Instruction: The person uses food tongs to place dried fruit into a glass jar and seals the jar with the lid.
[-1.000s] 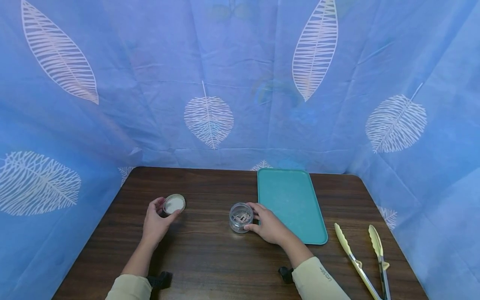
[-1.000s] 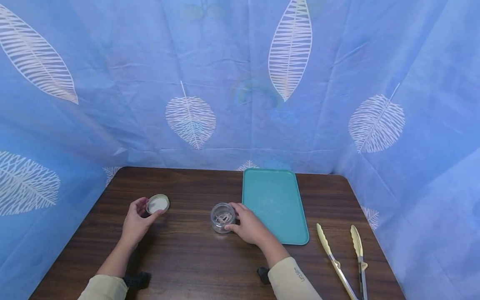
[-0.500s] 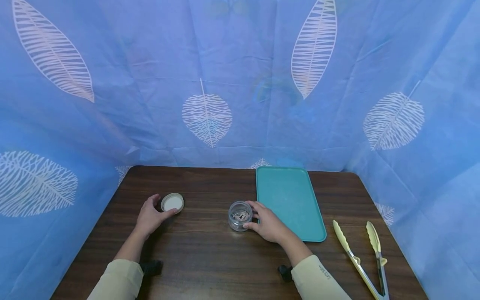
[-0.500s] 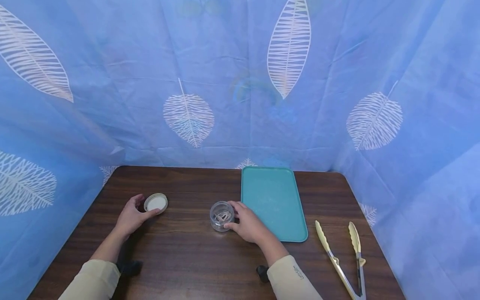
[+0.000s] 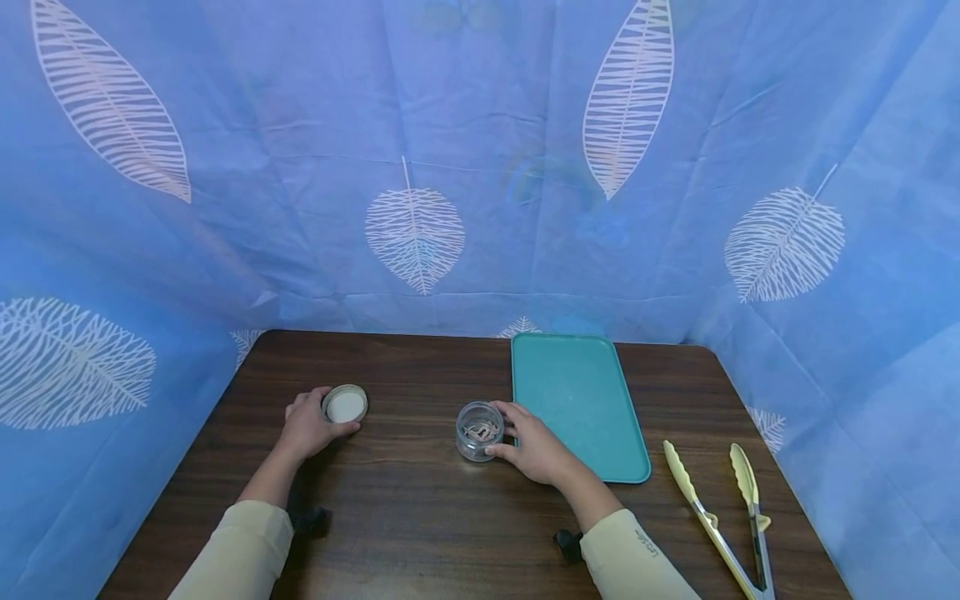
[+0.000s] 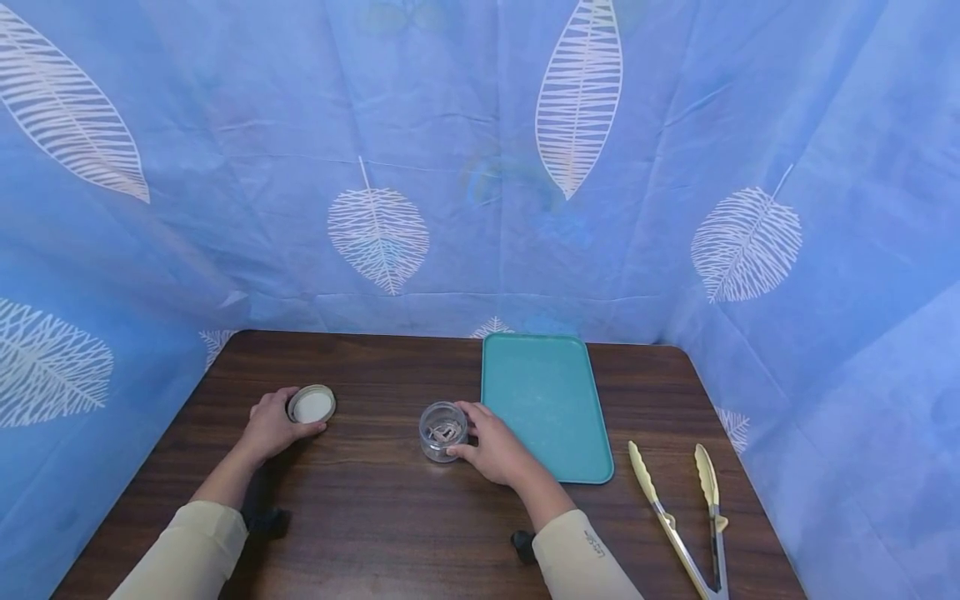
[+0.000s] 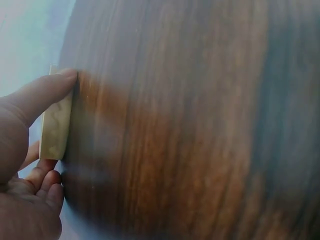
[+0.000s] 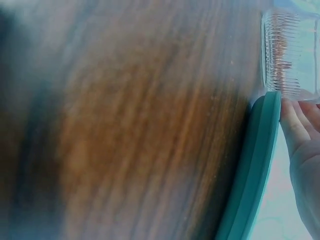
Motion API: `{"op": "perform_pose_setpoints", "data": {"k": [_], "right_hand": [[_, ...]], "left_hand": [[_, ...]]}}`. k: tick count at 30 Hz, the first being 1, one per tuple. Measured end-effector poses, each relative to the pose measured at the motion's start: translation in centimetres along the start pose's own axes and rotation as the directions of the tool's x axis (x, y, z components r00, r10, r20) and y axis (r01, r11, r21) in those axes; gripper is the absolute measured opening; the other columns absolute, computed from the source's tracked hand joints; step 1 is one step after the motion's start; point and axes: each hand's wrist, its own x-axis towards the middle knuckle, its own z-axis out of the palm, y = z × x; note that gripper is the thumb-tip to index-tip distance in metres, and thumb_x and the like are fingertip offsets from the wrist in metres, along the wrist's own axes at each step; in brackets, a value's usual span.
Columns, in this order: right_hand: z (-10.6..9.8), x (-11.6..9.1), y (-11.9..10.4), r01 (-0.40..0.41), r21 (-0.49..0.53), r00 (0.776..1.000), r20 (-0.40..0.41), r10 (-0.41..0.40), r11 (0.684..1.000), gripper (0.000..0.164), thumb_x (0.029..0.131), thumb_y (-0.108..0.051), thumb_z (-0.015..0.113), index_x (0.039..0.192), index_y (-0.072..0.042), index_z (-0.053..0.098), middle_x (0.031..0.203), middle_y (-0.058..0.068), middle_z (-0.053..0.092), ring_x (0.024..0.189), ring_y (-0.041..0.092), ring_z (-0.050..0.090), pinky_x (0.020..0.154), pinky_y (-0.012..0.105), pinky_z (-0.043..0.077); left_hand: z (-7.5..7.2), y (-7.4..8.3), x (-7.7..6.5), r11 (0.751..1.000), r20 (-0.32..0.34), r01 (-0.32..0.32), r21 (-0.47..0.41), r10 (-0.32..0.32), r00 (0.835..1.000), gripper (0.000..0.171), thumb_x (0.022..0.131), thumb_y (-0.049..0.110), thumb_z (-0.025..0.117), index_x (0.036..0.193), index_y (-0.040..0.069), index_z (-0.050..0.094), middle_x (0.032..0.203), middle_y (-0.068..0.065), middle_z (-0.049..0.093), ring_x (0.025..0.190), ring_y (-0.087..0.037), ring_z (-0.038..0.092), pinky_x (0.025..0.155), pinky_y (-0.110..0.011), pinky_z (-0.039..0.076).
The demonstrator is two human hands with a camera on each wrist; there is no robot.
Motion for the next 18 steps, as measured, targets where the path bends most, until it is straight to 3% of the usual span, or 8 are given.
{"op": "perform_pose_setpoints", "data": {"k": [9,18], "right_hand": [[0.2,-0.1,-0.1,-0.009,0.018,1.000,0.004,0.009,1.000,0.079,0.103,-0.026,0.077,0.169,-0.011,0.036,0.163,0.013,0.051,0.146,0.040,0.058,0.116,0.053,0.054],[0.2,-0.3,0.1,-0.002,0.026,1.000,-0.012,0.003,1.000,0.079,0.102,-0.025,0.078,0.168,-0.010,0.037,0.163,0.015,0.051,0.147,0.042,0.057,0.117,0.055,0.053]], "left_hand": [[-0.2,-0.2,-0.5,0.995,-0.024,0.044,-0.095,-0.046,0.999,0.100,0.091,0.035,0.088,0.164,-0.005,0.033,0.161,-0.038,0.034,0.145,-0.059,0.037,0.115,-0.074,0.042],[-0.3,-0.5,-1.1,0.993,-0.035,0.038,-0.108,-0.042,0.999,0.101,0.092,0.036,0.087,0.164,-0.007,0.030,0.160,-0.040,0.033,0.144,-0.060,0.039,0.114,-0.074,0.042]]}}
